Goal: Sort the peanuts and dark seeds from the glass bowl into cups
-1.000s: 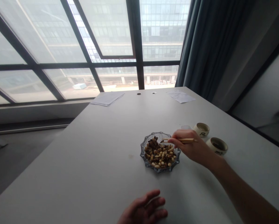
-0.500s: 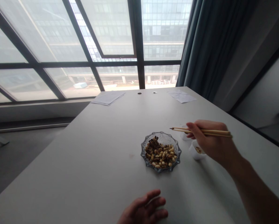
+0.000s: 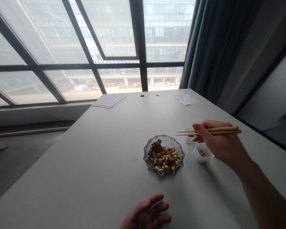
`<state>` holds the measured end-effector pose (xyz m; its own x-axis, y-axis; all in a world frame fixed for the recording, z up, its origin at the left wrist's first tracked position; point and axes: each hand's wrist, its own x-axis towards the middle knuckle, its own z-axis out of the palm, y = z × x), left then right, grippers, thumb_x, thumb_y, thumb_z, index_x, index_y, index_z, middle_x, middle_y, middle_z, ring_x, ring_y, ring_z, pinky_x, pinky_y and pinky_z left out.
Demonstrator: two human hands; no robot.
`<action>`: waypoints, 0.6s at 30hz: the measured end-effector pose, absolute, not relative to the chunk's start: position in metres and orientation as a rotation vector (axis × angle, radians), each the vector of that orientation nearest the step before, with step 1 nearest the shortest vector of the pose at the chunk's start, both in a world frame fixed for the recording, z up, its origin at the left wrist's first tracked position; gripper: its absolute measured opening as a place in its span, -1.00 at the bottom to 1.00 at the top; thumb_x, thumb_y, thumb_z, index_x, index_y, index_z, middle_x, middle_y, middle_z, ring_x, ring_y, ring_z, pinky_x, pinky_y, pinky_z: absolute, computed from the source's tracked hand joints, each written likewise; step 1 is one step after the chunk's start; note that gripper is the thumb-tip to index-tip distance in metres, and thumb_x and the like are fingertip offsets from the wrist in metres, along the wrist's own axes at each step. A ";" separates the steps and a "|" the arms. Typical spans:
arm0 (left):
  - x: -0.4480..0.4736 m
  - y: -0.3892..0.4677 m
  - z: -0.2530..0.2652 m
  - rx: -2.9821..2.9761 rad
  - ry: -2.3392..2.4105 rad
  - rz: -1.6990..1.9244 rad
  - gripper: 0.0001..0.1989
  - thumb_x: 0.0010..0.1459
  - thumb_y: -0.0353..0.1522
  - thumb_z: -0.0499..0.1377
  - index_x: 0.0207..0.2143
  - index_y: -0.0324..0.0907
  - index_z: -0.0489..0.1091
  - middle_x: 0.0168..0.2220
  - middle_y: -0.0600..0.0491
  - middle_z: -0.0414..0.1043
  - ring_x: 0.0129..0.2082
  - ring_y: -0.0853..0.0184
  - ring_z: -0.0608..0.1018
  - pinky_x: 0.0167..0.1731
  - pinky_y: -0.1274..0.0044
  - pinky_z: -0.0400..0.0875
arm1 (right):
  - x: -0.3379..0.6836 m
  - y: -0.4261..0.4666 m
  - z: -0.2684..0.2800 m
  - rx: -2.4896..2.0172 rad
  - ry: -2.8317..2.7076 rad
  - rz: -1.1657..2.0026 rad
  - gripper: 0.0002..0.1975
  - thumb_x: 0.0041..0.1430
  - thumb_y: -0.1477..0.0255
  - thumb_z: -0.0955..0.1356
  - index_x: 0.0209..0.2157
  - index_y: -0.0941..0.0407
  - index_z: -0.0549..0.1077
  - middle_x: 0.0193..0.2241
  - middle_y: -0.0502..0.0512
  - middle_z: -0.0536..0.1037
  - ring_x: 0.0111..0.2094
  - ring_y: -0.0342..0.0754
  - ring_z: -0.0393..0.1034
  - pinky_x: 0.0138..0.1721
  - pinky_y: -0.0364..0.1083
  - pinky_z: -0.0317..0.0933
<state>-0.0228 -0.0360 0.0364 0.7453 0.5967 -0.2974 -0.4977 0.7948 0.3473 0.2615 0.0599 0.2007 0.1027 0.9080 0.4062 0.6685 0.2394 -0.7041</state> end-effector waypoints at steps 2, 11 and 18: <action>-0.023 -0.036 0.035 0.262 0.393 0.607 -0.65 0.15 -0.27 0.20 -0.02 -0.10 0.54 -0.03 0.05 0.63 0.00 0.24 0.56 0.17 0.41 0.14 | 0.249 0.060 0.196 -1.444 -1.681 0.486 -0.62 0.26 0.09 0.36 -0.46 0.08 0.54 -0.58 0.04 0.62 -0.53 -0.01 0.55 -0.50 -0.12 0.33; -0.024 -0.036 0.036 0.254 0.385 0.612 -0.66 0.17 -0.27 0.18 -0.01 -0.09 0.53 -0.02 0.07 0.63 -0.01 0.26 0.56 0.14 0.44 0.18 | 0.218 0.070 0.159 -1.299 -1.708 0.885 -0.61 0.28 0.08 0.35 -0.43 0.11 0.52 -0.51 0.10 0.64 -0.45 0.02 0.60 -0.51 -0.14 0.37; -0.025 -0.037 0.034 0.252 0.378 0.604 -0.65 0.16 -0.26 0.20 -0.01 -0.10 0.53 -0.03 0.06 0.63 -0.01 0.25 0.57 0.13 0.44 0.19 | 0.217 0.074 0.148 -1.314 -1.646 0.770 -0.56 0.32 0.05 0.29 -0.42 0.09 0.54 -0.52 0.11 0.65 -0.50 0.03 0.59 -0.49 -0.09 0.43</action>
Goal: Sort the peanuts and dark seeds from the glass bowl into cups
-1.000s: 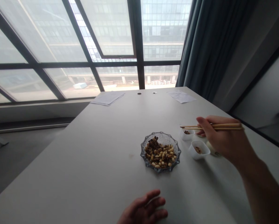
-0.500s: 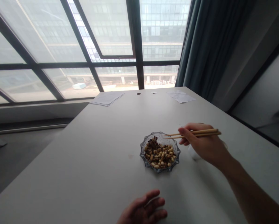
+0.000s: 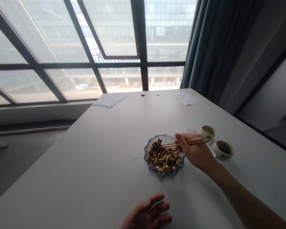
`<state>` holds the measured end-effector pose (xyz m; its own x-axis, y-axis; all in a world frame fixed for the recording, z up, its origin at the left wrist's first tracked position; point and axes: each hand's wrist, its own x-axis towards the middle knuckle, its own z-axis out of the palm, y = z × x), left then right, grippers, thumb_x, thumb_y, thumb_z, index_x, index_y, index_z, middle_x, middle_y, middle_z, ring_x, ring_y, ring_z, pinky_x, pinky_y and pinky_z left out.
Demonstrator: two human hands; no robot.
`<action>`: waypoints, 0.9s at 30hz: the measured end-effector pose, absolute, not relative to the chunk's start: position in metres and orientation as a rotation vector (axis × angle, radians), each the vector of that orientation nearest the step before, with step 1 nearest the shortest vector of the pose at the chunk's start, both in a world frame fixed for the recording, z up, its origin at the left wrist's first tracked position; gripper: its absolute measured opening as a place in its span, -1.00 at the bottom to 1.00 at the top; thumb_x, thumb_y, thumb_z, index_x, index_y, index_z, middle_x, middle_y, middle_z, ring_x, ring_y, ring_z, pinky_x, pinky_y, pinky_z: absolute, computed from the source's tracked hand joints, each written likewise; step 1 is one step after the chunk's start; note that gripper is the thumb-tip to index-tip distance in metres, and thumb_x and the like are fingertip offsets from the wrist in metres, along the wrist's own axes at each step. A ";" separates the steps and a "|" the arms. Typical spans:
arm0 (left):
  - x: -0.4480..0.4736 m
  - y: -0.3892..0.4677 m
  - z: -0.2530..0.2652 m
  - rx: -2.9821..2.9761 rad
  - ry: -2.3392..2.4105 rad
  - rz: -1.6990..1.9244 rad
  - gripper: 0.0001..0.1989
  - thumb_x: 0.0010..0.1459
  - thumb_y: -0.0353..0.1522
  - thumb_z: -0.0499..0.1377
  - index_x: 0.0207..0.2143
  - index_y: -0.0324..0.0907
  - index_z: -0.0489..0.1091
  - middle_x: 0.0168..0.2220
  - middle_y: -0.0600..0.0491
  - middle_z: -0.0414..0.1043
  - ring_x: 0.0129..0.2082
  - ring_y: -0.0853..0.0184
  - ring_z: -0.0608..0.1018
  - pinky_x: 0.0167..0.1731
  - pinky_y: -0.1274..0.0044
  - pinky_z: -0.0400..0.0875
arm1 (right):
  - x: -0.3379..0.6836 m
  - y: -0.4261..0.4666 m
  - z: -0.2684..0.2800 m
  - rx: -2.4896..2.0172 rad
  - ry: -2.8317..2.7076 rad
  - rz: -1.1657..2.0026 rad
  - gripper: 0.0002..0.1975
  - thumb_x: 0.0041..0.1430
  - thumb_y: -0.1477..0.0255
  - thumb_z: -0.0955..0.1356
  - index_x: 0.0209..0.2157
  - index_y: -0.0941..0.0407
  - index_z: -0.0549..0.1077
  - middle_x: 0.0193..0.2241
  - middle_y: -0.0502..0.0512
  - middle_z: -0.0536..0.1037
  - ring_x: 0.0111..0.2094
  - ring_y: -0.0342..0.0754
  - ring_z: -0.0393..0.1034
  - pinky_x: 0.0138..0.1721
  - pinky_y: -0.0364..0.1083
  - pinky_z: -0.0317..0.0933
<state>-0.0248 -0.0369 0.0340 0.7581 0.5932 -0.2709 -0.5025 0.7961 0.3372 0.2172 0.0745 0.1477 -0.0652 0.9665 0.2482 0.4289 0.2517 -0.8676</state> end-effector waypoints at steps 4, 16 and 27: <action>-0.025 -0.037 0.035 0.258 0.394 0.609 -0.66 0.18 -0.26 0.18 -0.01 -0.11 0.53 -0.03 0.05 0.63 0.00 0.26 0.56 0.13 0.44 0.18 | 0.225 0.073 0.158 -1.337 -1.604 0.642 -0.57 0.31 0.07 0.31 -0.41 0.11 0.56 -0.55 0.11 0.64 -0.53 0.03 0.59 -0.47 -0.08 0.44; -0.024 -0.036 0.034 0.249 0.394 0.601 -0.67 0.18 -0.28 0.18 -0.02 -0.10 0.53 -0.03 0.05 0.63 0.00 0.25 0.57 0.14 0.44 0.18 | 0.286 0.066 0.204 -1.606 -1.578 -0.081 -0.58 0.33 0.08 0.30 -0.48 0.05 0.51 -0.58 0.10 0.60 -0.49 0.09 0.56 -0.38 0.02 0.36; -0.022 -0.036 0.039 0.248 0.411 0.608 -0.66 0.15 -0.28 0.19 -0.02 -0.11 0.54 -0.05 0.07 0.64 -0.02 0.25 0.57 0.14 0.44 0.17 | 0.235 0.064 0.181 -1.370 -1.722 0.588 -0.60 0.31 0.10 0.33 -0.45 0.09 0.55 -0.57 0.06 0.62 -0.53 -0.01 0.56 -0.47 -0.12 0.36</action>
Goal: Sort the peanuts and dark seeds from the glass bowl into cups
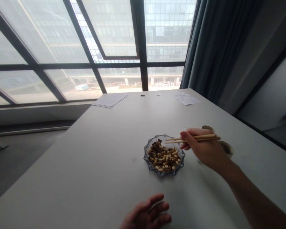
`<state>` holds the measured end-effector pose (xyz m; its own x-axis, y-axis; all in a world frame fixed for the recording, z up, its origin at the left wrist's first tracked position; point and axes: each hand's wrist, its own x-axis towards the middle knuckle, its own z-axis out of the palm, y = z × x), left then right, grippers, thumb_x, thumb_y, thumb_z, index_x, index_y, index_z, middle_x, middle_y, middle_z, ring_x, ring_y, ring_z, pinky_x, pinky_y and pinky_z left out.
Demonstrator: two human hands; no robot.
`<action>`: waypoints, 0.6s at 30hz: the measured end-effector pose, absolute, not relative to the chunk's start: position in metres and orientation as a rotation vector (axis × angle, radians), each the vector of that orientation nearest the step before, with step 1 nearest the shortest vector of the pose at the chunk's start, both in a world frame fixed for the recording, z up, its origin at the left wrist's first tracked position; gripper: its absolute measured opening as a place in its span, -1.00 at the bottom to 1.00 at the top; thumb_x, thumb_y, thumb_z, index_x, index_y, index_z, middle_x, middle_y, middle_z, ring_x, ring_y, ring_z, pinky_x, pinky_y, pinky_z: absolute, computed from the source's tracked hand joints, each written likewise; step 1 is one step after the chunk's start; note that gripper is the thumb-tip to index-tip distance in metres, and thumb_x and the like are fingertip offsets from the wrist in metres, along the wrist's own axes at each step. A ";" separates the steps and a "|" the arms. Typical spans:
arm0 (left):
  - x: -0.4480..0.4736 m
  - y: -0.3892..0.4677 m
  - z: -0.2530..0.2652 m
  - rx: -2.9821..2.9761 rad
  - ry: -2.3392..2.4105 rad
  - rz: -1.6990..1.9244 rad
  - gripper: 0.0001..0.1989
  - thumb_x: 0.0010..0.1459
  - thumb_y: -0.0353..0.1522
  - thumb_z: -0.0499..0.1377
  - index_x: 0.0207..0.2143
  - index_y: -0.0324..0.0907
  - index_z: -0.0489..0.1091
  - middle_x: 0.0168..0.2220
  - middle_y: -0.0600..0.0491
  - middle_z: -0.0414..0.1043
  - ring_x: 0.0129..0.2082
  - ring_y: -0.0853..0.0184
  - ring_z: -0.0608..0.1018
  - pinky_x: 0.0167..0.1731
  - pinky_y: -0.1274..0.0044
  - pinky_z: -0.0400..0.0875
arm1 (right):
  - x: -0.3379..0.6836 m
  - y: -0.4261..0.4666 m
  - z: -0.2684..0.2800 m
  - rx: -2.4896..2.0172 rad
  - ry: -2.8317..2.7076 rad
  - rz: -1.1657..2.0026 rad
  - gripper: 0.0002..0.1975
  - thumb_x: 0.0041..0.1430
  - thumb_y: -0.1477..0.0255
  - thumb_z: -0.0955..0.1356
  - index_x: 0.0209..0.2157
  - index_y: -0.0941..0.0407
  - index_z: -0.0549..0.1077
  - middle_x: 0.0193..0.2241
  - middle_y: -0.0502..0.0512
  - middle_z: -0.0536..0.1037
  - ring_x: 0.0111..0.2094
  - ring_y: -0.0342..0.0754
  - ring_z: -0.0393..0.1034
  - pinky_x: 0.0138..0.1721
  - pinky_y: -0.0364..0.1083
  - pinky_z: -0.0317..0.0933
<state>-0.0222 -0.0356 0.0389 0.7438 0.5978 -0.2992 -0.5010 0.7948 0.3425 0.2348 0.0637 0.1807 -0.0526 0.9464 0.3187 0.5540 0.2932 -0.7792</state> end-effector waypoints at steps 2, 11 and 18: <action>-0.023 -0.035 0.039 0.255 0.405 0.611 -0.65 0.14 -0.27 0.20 -0.02 -0.11 0.54 -0.05 0.08 0.64 -0.02 0.25 0.57 0.15 0.44 0.16 | 0.224 0.065 0.172 -1.332 -1.740 0.707 -0.61 0.31 0.12 0.34 -0.45 0.10 0.53 -0.55 0.06 0.62 -0.50 -0.01 0.57 -0.46 -0.12 0.37; -0.025 -0.037 0.037 0.256 0.392 0.601 -0.64 0.11 -0.25 0.24 -0.03 -0.10 0.54 -0.07 0.10 0.65 -0.03 0.26 0.57 0.14 0.46 0.18 | 0.209 0.072 0.146 -1.295 -1.720 0.784 -0.60 0.32 0.14 0.33 -0.51 0.09 0.44 -0.55 0.06 0.61 -0.47 -0.02 0.58 -0.47 -0.15 0.36; -0.023 -0.035 0.038 0.238 0.407 0.612 -0.63 0.10 -0.26 0.26 -0.02 -0.11 0.54 -0.05 0.10 0.65 -0.04 0.27 0.58 0.12 0.48 0.19 | 0.235 0.056 0.189 -1.445 -1.733 0.441 -0.59 0.34 0.12 0.30 -0.45 0.09 0.54 -0.57 0.06 0.61 -0.52 -0.01 0.57 -0.52 -0.13 0.34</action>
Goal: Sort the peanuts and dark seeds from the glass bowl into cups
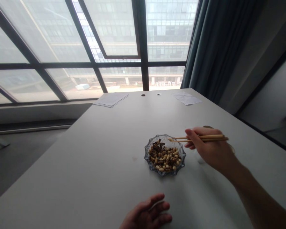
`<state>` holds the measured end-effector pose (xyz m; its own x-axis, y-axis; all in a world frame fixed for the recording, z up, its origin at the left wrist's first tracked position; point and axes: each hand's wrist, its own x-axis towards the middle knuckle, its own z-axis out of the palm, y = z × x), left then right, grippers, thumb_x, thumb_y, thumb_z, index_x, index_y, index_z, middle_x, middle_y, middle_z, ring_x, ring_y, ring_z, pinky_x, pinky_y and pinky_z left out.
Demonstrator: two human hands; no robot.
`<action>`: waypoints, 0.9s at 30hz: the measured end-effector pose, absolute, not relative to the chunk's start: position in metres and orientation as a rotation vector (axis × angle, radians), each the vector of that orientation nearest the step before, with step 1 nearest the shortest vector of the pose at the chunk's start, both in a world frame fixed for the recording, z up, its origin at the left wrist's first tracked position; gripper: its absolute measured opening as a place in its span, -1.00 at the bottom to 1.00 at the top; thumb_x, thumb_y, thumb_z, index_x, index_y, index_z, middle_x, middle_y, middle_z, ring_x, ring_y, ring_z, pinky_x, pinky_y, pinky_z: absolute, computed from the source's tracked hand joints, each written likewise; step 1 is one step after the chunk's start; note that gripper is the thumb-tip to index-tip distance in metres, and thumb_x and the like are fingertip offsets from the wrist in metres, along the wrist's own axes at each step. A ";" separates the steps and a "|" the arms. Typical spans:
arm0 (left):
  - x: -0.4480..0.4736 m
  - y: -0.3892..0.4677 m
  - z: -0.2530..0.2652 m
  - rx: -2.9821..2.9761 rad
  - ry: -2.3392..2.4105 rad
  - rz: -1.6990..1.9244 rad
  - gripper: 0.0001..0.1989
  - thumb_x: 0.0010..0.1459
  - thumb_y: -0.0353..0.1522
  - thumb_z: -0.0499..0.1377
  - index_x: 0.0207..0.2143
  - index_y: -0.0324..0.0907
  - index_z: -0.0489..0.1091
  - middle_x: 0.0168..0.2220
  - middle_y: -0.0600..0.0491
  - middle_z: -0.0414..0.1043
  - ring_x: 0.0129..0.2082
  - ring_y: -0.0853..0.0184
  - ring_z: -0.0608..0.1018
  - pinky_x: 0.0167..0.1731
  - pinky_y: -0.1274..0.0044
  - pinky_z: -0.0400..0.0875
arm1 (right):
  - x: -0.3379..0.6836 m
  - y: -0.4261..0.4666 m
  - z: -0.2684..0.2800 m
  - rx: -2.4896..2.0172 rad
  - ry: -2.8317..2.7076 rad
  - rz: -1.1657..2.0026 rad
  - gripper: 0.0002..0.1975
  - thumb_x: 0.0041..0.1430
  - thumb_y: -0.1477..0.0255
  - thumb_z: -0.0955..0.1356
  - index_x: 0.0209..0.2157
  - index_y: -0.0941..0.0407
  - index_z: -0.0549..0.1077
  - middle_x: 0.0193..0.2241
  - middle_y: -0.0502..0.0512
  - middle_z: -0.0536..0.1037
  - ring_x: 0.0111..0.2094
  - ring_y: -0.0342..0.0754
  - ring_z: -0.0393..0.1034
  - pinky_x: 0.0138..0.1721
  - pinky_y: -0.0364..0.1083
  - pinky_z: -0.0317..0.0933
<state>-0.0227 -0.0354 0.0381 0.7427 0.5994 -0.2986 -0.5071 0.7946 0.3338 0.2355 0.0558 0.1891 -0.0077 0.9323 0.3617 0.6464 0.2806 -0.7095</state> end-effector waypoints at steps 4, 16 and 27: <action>-0.022 -0.036 0.039 0.239 0.402 0.605 -0.64 0.10 -0.26 0.26 -0.03 -0.11 0.55 -0.06 0.10 0.65 -0.04 0.27 0.58 0.13 0.47 0.20 | 0.265 0.038 0.217 -1.592 -1.646 0.132 -0.65 0.30 0.11 0.34 -0.38 0.08 0.58 -0.60 0.05 0.61 -0.54 0.05 0.58 -0.55 -0.09 0.36; -0.020 -0.039 0.041 0.254 0.414 0.603 -0.64 0.09 -0.26 0.26 -0.04 -0.10 0.55 -0.06 0.10 0.65 -0.03 0.27 0.58 0.13 0.47 0.19 | 0.285 0.021 0.230 -1.738 -1.565 0.114 -0.65 0.29 0.13 0.34 -0.42 0.05 0.58 -0.59 0.08 0.61 -0.59 0.05 0.56 -0.69 -0.11 0.33; -0.021 -0.038 0.039 0.251 0.413 0.605 -0.62 0.09 -0.25 0.27 -0.02 -0.10 0.54 -0.05 0.10 0.64 -0.02 0.26 0.58 0.13 0.46 0.19 | 0.241 0.049 0.198 -1.537 -1.888 0.473 -0.59 0.35 0.14 0.28 -0.48 0.09 0.47 -0.58 -0.02 0.57 -0.52 -0.10 0.53 -0.49 -0.17 0.29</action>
<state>-0.0211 -0.0380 0.0388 0.7445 0.5959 -0.3008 -0.4972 0.7957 0.3459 0.2406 0.0492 0.1985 -0.1017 0.9612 0.2563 0.7267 0.2477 -0.6407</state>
